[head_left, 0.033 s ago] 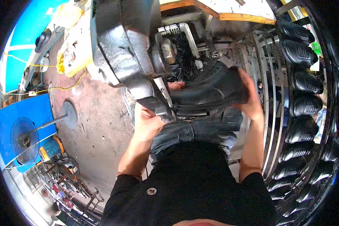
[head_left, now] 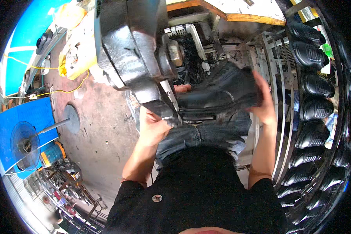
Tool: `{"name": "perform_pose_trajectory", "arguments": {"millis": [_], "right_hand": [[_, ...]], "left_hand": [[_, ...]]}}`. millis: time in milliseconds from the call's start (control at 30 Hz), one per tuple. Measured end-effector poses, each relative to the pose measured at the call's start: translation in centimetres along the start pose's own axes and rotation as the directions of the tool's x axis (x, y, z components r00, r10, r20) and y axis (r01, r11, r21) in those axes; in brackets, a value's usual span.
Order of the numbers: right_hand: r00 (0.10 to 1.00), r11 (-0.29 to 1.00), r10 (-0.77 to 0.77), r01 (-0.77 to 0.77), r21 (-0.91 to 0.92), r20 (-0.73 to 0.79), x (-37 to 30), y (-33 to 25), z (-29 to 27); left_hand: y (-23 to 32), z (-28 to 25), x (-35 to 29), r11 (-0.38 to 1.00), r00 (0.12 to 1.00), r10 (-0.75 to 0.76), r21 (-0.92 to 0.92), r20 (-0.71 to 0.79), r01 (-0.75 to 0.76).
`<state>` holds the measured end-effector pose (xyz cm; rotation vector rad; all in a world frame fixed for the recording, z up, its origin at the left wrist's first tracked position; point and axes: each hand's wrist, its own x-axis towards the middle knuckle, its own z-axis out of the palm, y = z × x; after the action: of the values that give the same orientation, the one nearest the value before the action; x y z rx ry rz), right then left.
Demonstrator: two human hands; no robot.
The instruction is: Manually press the soles of shoes onto the uppers using a specialized industrial press machine.
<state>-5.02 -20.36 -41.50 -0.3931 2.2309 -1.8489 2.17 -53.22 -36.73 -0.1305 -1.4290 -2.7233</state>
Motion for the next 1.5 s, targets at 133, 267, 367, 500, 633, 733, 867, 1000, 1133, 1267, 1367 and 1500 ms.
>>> {"name": "perform_pose_trajectory", "arguments": {"millis": [133, 267, 367, 500, 633, 733, 867, 1000, 1133, 1267, 1367, 1500], "right_hand": [[0.983, 0.98, -0.18, 0.175, -0.094, -0.046, 1.2, -4.2, -3.8], [0.945, 0.948, -0.308, 0.295, -0.119, -0.11, 2.1, -8.5, -5.0], [0.916, 0.901, -0.395, 0.371, -0.224, -0.073, 2.6, -11.5, -3.8], [0.891, 0.831, -0.454, 0.409, -0.376, -0.033, 2.7, -15.4, -0.8], [0.925, 0.869, -0.376, 0.331, -0.369, -0.055, 2.6, -16.9, 3.5], [0.934, 0.861, -0.351, 0.347, -0.371, 0.059, 2.9, -16.2, 4.9], [0.936, 0.913, -0.326, 0.347, -0.215, 0.13, 2.9, -13.9, 6.0], [0.944, 0.939, -0.293, 0.314, -0.143, 0.153, 2.9, -13.1, 9.1], [0.936, 0.929, -0.265, 0.312, -0.197, 0.234, 3.4, -14.1, 11.0], [0.936, 0.907, -0.252, 0.317, -0.278, 0.246, 3.3, -15.0, 11.7], [0.919, 0.869, -0.291, 0.37, -0.329, 0.265, 3.6, -15.9, 11.8], [0.937, 0.856, -0.223, 0.321, -0.406, 0.269, 3.5, -17.1, 12.0]], "left_hand": [[-0.1, 0.0, -0.3, 0.994, 0.997, -0.061, -0.099, -0.056, 0.055], [-1.2, -1.3, -1.1, 0.983, 0.994, -0.06, -0.177, -0.086, 0.044], [-1.7, -2.0, -2.1, 0.943, 0.968, -0.138, -0.326, -0.208, 0.064], [-2.0, -2.9, -2.6, 0.917, 0.971, -0.135, -0.397, -0.195, 0.047], [-1.2, -4.5, -4.0, 0.92, 0.947, -0.136, -0.391, -0.29, 0.012], [0.1, -6.8, -5.2, 0.944, 0.904, -0.132, -0.33, -0.407, -0.011], [2.4, -8.9, -6.5, 0.991, 0.88, -0.025, -0.125, -0.474, -0.04], [5.9, -7.8, -5.9, 0.95, 0.867, 0.261, 0.273, -0.425, -0.152], [7.3, -5.6, -5.0, 0.252, 0.769, 0.639, 0.936, 0.03, -0.246], [9.5, -0.6, -2.6, -0.084, 0.948, 0.171, 0.962, 0.269, -0.258], [9.3, 1.4, -0.7, 0.055, 0.975, 0.053, 0.974, 0.217, -0.22], [8.2, 0.7, 0.1, 0.337, 0.975, -0.069, 0.925, 0.21, -0.175]]}}
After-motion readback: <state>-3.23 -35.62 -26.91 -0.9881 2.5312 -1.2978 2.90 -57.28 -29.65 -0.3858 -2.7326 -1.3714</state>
